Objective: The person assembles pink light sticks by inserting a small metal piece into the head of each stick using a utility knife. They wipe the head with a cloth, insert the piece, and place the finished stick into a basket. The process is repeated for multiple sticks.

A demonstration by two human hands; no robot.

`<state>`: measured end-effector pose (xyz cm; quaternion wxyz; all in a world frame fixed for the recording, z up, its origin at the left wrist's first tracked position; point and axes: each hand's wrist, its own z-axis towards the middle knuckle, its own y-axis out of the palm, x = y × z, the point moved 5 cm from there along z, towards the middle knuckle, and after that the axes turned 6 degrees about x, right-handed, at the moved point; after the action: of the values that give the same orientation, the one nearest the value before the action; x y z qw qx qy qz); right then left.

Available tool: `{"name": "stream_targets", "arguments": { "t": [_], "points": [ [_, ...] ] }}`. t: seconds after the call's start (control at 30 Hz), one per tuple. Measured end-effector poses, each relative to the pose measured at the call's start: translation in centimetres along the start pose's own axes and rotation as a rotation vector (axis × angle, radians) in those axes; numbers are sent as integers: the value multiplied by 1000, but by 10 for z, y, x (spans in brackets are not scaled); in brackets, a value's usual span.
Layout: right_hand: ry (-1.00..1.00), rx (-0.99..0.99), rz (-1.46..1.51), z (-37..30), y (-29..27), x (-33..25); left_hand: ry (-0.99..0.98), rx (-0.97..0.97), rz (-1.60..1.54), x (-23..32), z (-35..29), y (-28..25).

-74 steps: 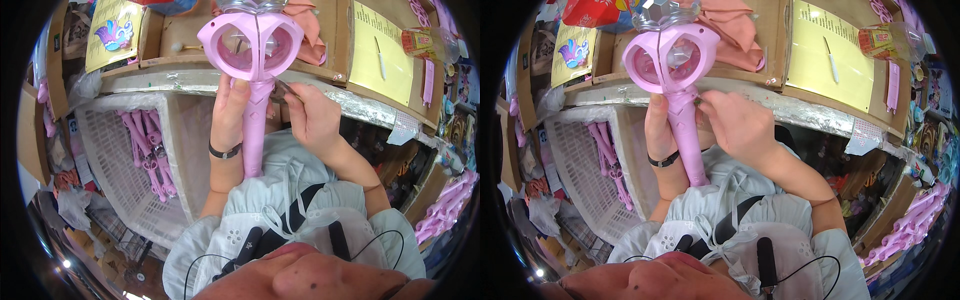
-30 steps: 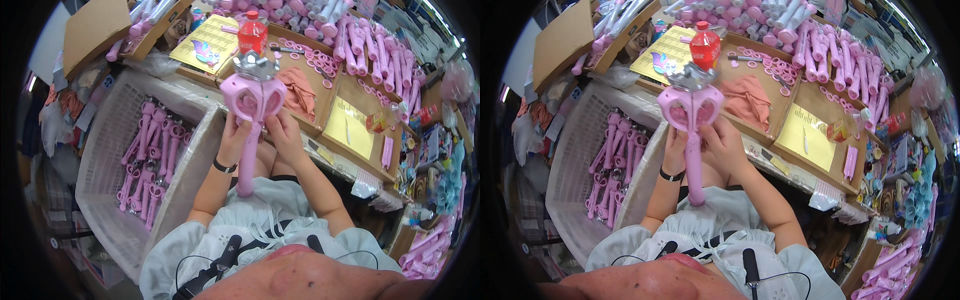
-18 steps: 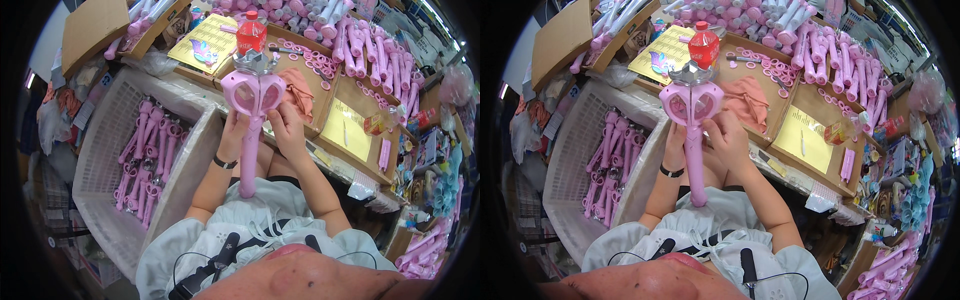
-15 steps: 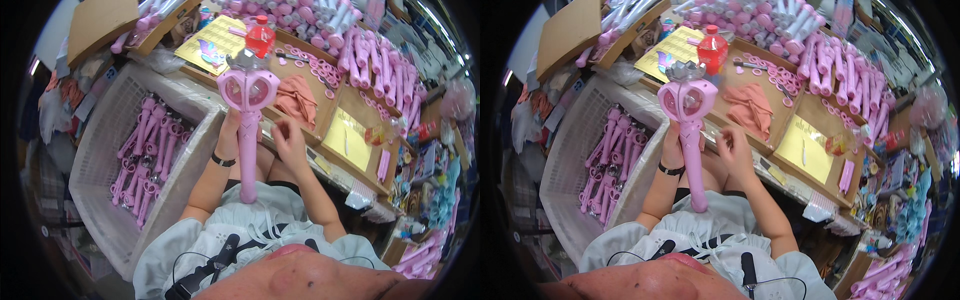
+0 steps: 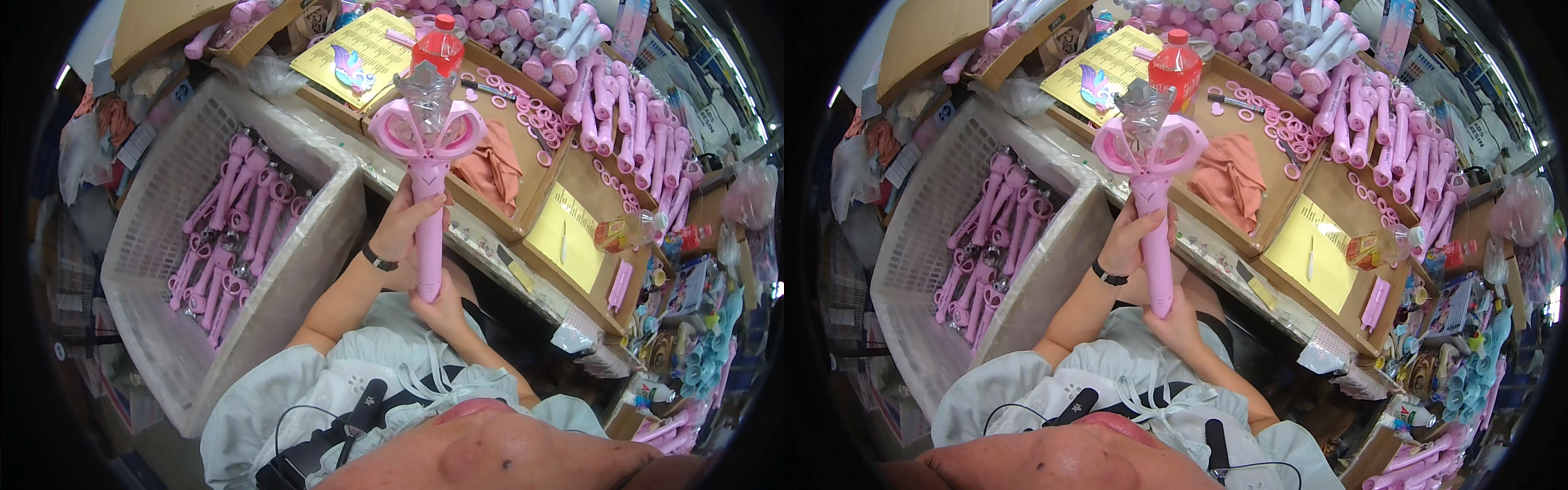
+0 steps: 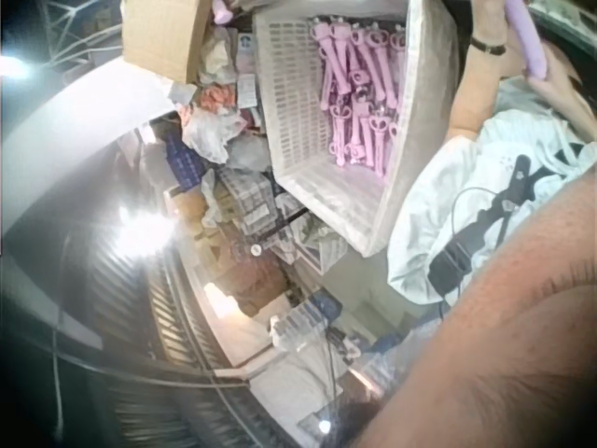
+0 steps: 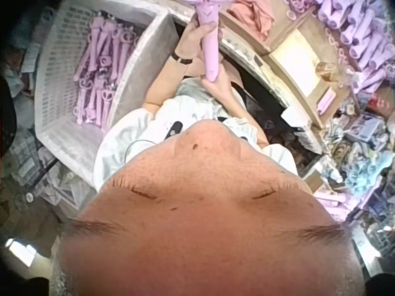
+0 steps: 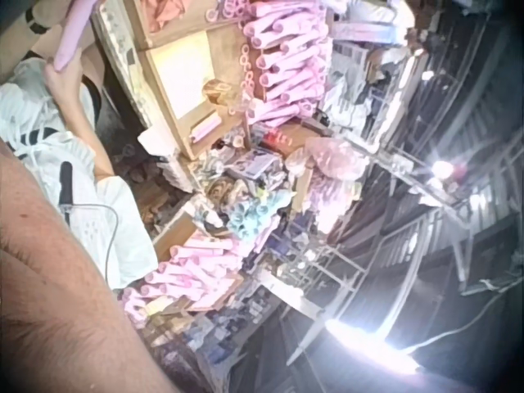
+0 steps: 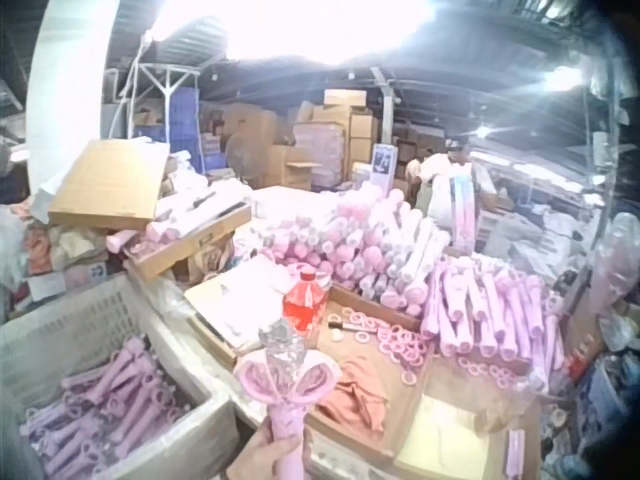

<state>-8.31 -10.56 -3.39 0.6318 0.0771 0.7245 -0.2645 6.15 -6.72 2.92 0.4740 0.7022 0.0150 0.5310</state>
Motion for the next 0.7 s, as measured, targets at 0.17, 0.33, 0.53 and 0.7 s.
{"name": "stream_targets", "arguments": {
  "t": [0.17, 0.33, 0.53, 0.7],
  "points": [
    [14, -13, -1, -4, 1, 8, 1, 35, 35, -1, -4, 2],
    [36, -140, 100, -9, -1, 13, 181, -114, 44, 27, 9, 6],
    [22, -199, 112, -9, 1, 14, 108, -104, -230, 20, 12, 1],
    [54, -170, 21, -10, -4, 14, -11, 60, 65, -8, -10, -7]
  ]
}}
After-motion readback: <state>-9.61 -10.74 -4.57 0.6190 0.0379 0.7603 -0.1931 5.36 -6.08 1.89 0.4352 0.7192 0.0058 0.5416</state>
